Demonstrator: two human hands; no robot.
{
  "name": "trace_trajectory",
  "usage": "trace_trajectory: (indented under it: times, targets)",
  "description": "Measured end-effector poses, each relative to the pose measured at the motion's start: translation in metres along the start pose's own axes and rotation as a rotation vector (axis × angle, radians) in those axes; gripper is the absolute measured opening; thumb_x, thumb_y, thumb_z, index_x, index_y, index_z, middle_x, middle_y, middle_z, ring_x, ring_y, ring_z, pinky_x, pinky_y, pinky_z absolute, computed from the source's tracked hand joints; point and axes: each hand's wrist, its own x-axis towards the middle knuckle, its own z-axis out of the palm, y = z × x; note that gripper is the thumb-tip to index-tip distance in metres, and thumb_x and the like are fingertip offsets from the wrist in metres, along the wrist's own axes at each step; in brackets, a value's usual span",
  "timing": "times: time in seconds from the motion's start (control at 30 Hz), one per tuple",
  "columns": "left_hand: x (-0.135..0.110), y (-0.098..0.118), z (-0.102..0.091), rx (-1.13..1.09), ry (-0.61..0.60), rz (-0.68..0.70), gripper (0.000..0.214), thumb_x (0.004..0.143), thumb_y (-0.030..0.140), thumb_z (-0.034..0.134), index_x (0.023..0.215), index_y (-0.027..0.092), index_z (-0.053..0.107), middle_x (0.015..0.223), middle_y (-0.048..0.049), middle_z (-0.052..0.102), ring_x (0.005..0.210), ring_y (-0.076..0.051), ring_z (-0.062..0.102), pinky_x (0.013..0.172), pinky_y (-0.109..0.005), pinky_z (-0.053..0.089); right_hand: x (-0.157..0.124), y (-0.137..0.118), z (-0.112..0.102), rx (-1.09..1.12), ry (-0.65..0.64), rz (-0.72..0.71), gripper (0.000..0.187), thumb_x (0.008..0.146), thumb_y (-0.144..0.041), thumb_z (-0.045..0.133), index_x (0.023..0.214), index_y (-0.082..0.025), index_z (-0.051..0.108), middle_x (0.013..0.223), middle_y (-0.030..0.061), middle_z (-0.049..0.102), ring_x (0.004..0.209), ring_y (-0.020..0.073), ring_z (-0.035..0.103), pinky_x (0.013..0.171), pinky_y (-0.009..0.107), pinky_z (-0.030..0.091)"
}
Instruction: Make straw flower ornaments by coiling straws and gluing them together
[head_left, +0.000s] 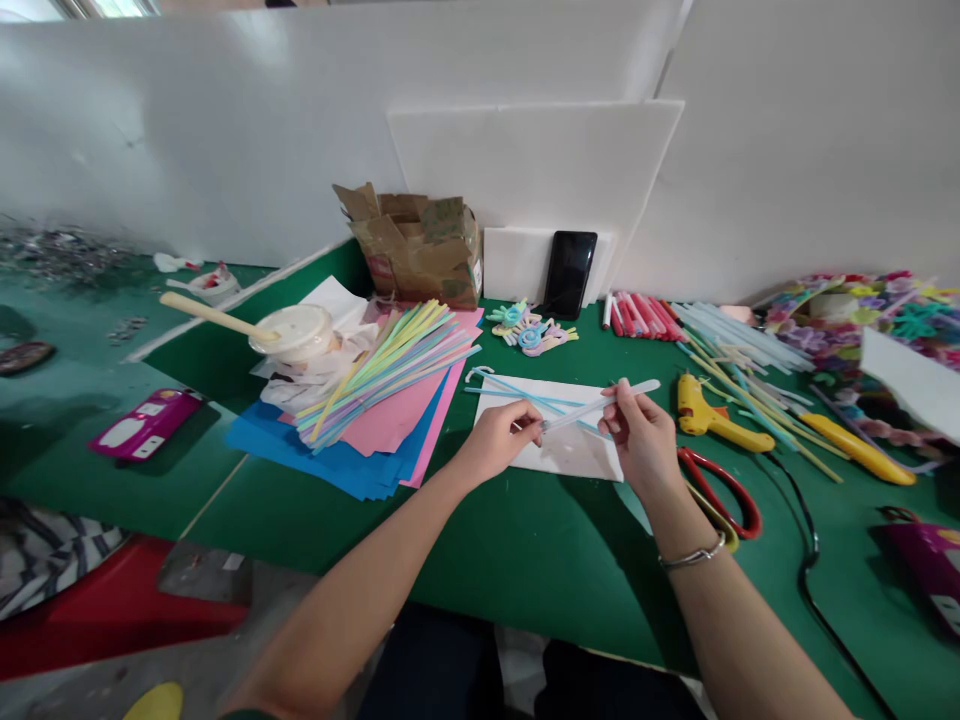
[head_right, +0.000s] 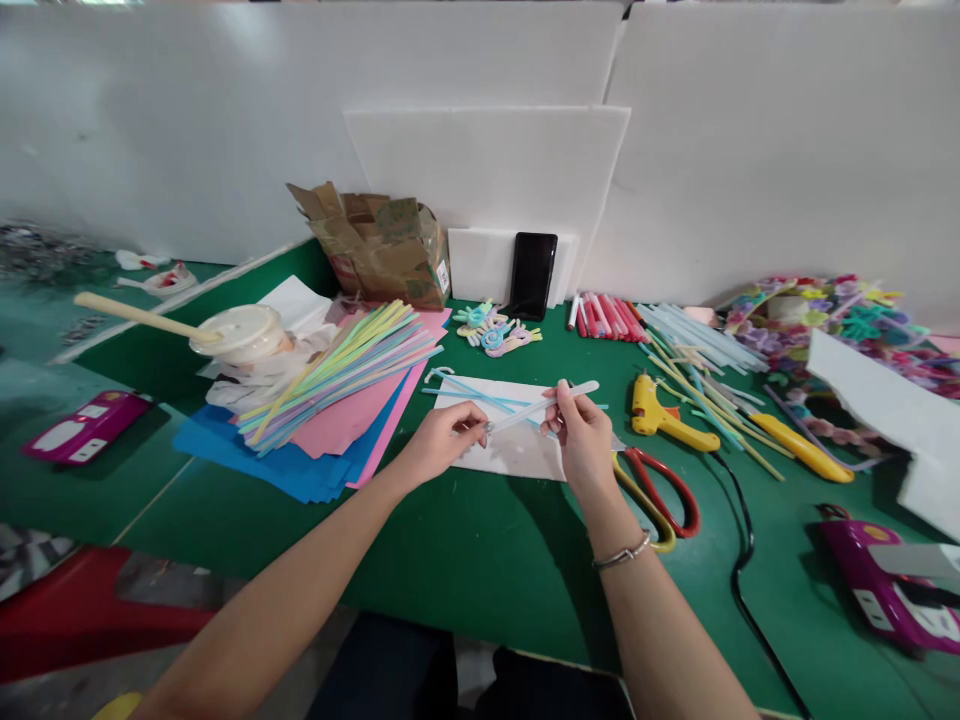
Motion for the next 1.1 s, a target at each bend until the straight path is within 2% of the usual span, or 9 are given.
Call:
trace_trajectory:
  times: [0.2,0.4,0.53,0.6,0.7,0.77,0.87,1.0,1.1]
  targets:
    - [0.000,0.003,-0.002,-0.031,-0.015,-0.036,0.010,0.077,0.018,0.049,0.067,0.018,0.051,0.063,0.0007,0.059,0.061,-0.010,0.055,0.053,-0.019,0.042,0.002,-0.004,-0.002,0.025,0.103,-0.046,0.036,0.057,-0.050,0.075,0.061,-0.016,0.063,0.050,-0.0053,0.046,0.043,0.0045,0.039,0.040,0.020,0.033]
    - [-0.001,0.003,-0.003,-0.062,-0.022,-0.028,0.010,0.076,0.019,0.049,0.066,0.018,0.051,0.062,0.0003,0.058,0.060,-0.011,0.055,0.053,-0.020,0.042,0.002,-0.005,-0.006,-0.045,0.091,-0.153,0.032,0.072,-0.049,0.064,0.074,-0.017,0.066,0.052,-0.0043,0.048,0.043,0.0064,0.041,0.041,0.022,0.033]
    - [-0.001,0.003,-0.003,-0.075,-0.016,-0.030,0.010,0.077,0.020,0.050,0.067,0.018,0.052,0.063,0.0001,0.059,0.062,-0.011,0.056,0.056,-0.021,0.043,0.003,-0.006,-0.007,-0.006,0.102,-0.169,0.031,0.069,-0.047,0.068,0.066,-0.016,0.064,0.050,-0.0048,0.046,0.043,0.0055,0.040,0.039,0.021,0.032]
    - [0.000,0.001,-0.003,-0.094,-0.008,-0.043,0.010,0.077,0.021,0.051,0.068,0.018,0.053,0.064,-0.0004,0.060,0.063,-0.012,0.057,0.058,-0.022,0.044,0.003,-0.007,-0.007,0.015,0.096,-0.140,0.030,0.069,-0.046,0.068,0.069,-0.016,0.066,0.049,-0.0051,0.047,0.042,0.0052,0.040,0.039,0.020,0.032]
    - [0.002,-0.004,-0.003,-0.174,0.017,-0.097,0.015,0.079,0.029,0.050,0.074,0.017,0.056,0.066,-0.0024,0.063,0.066,-0.013,0.059,0.060,-0.022,0.045,0.003,-0.009,-0.007,0.052,0.091,-0.143,0.030,0.071,-0.047,0.066,0.077,-0.018,0.067,0.054,-0.0034,0.055,0.044,0.0056,0.044,0.040,0.020,0.035]
    - [0.003,-0.007,-0.003,-0.235,0.032,-0.146,0.025,0.082,0.039,0.047,0.077,0.016,0.057,0.066,-0.0041,0.064,0.066,-0.013,0.060,0.059,-0.023,0.046,0.002,-0.010,-0.007,0.087,0.084,-0.165,0.029,0.069,-0.047,0.068,0.082,-0.021,0.067,0.067,-0.0007,0.064,0.051,0.0069,0.051,0.043,0.019,0.039]
    - [0.005,-0.008,-0.003,-0.293,0.016,-0.164,0.037,0.082,0.047,0.045,0.074,0.014,0.059,0.064,-0.0055,0.064,0.062,-0.013,0.060,0.058,-0.023,0.046,0.000,-0.007,-0.006,0.054,-0.020,-0.158,0.024,0.066,-0.042,0.071,0.084,-0.025,0.067,0.083,0.0016,0.069,0.065,0.0106,0.059,0.046,0.020,0.043]
    - [0.004,-0.004,-0.004,-0.358,-0.010,-0.107,0.039,0.078,0.048,0.051,0.090,0.013,0.064,0.071,-0.0062,0.065,0.065,-0.014,0.060,0.058,-0.023,0.046,-0.006,0.002,-0.001,-0.231,-0.328,-0.125,0.019,0.071,-0.036,0.068,0.086,-0.026,0.071,0.090,0.0045,0.071,0.076,0.0170,0.062,0.051,0.026,0.048]
    - [0.004,-0.003,-0.005,-0.357,-0.011,-0.089,0.039,0.075,0.046,0.057,0.093,0.013,0.065,0.073,-0.0054,0.065,0.065,-0.014,0.059,0.058,-0.024,0.046,-0.012,0.005,0.003,-0.427,-0.481,-0.125,0.017,0.073,-0.032,0.067,0.088,-0.026,0.072,0.089,0.0040,0.072,0.077,0.0184,0.063,0.056,0.028,0.050]
